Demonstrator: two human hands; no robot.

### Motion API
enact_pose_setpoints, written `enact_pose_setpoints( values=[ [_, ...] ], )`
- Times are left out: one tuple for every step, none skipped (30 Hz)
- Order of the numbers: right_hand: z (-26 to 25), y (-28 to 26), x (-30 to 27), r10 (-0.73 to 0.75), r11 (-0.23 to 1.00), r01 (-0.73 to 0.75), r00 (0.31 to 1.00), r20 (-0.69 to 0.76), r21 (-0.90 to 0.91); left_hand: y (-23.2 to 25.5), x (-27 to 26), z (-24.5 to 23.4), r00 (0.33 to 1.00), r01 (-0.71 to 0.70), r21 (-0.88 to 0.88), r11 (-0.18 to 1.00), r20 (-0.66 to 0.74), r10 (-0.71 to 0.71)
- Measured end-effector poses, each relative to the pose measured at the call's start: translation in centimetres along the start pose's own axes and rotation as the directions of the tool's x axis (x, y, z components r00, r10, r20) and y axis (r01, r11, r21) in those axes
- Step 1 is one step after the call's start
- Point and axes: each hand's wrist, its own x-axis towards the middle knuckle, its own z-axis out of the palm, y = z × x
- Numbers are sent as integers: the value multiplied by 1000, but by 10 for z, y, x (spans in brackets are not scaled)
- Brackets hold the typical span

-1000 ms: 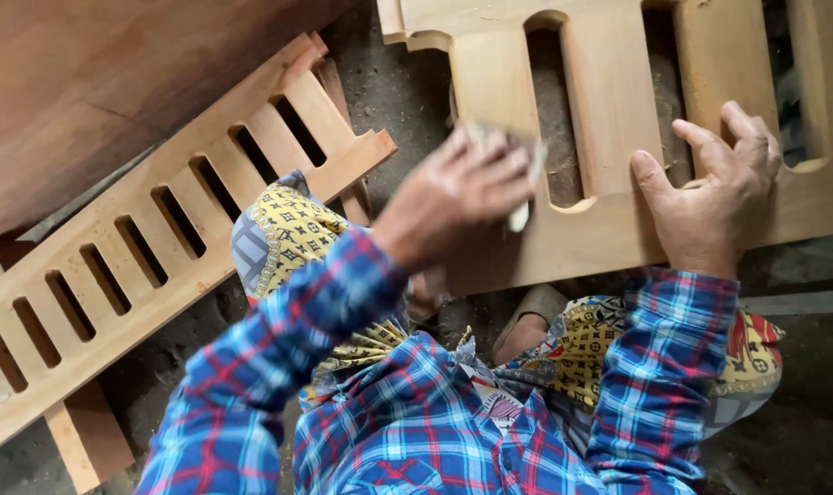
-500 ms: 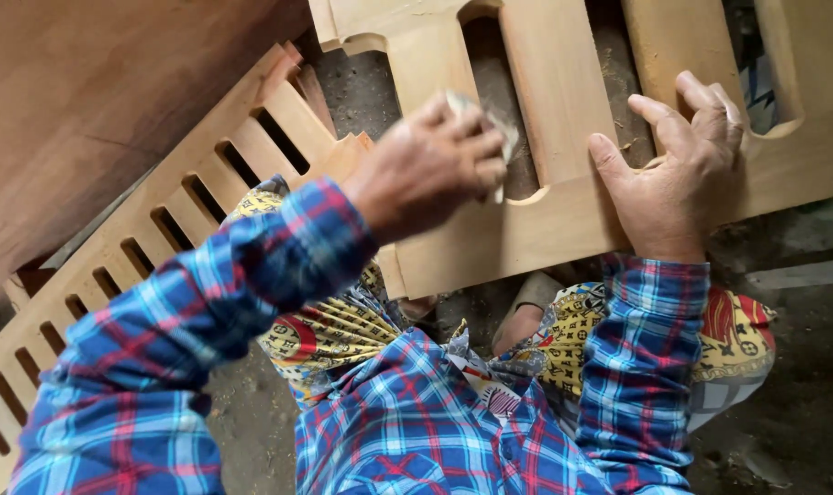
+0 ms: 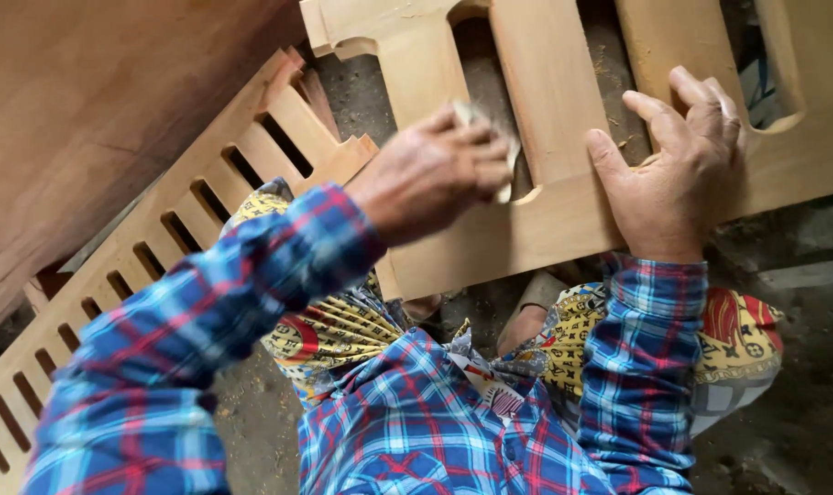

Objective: The person sits on the floor and sands a light-colored wooden piece with cutouts using a sanding block. They smooth the edges and surfaces of the wood, occasionally adjusting the piece's position on their lap.

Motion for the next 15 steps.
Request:
enact_pose_setpoints(
  values=[
    [0, -2, 1, -6, 1000, 6, 1000, -3, 8, -14, -3, 6, 1000, 7, 8, 1000, 2, -7],
    [-1, -1, 0, -8, 1000, 9, 1000, -12, 20, -29, -2, 12, 995, 62, 166, 984, -91, -47],
    [-3, 0, 0, -10, 999, 11, 1000, -21, 33, -45, -1, 20, 980, 129, 314, 941, -188, -71],
    [-4, -2, 1, 1, 1000, 0, 1000, -29, 20, -46, -2, 23, 980, 113, 312, 943, -192, -54],
    [-5, -4, 2, 40, 997, -38, 999, -32, 66, -48, -3, 26, 964, 231, 140, 963, -169, -207],
    [-4, -7, 4, 71, 990, -67, 997, -27, 121, -48, -9, 29, 925, 362, -28, 932, -114, -363],
    [-4, -6, 4, 74, 990, -70, 997, -28, 119, -35, 2, 21, 926, 358, -29, 933, -113, -359],
    [-3, -5, 5, 61, 988, -55, 997, -39, 143, -20, 11, 13, 922, 306, -76, 949, -225, -316],
    [-2, -4, 5, 49, 985, -40, 998, -50, 167, -5, 20, 5, 902, 247, -114, 962, -336, -272],
    [-2, -4, 4, 42, 986, -33, 998, -50, 164, 9, 21, 8, 899, 250, -115, 961, -342, -275],
    [-1, -4, 5, 56, 991, -51, 998, -41, 121, 22, 22, 10, 954, 144, -138, 980, -244, -175],
    [1, -4, 5, 69, 994, -67, 997, -34, 82, 36, 23, 13, 987, 41, -167, 985, -145, -65],
    [0, -7, 7, 62, 995, -59, 997, -34, 83, 33, 22, 26, 986, 46, -164, 985, -149, -71],
    [-1, -9, 8, 73, 992, -67, 996, -51, 109, 32, 21, 41, 998, 14, -102, 995, -59, -20],
    [-3, -9, 8, 84, 988, -74, 994, -67, 135, 32, 21, 55, 999, -25, -42, 999, 34, 27]
  ],
)
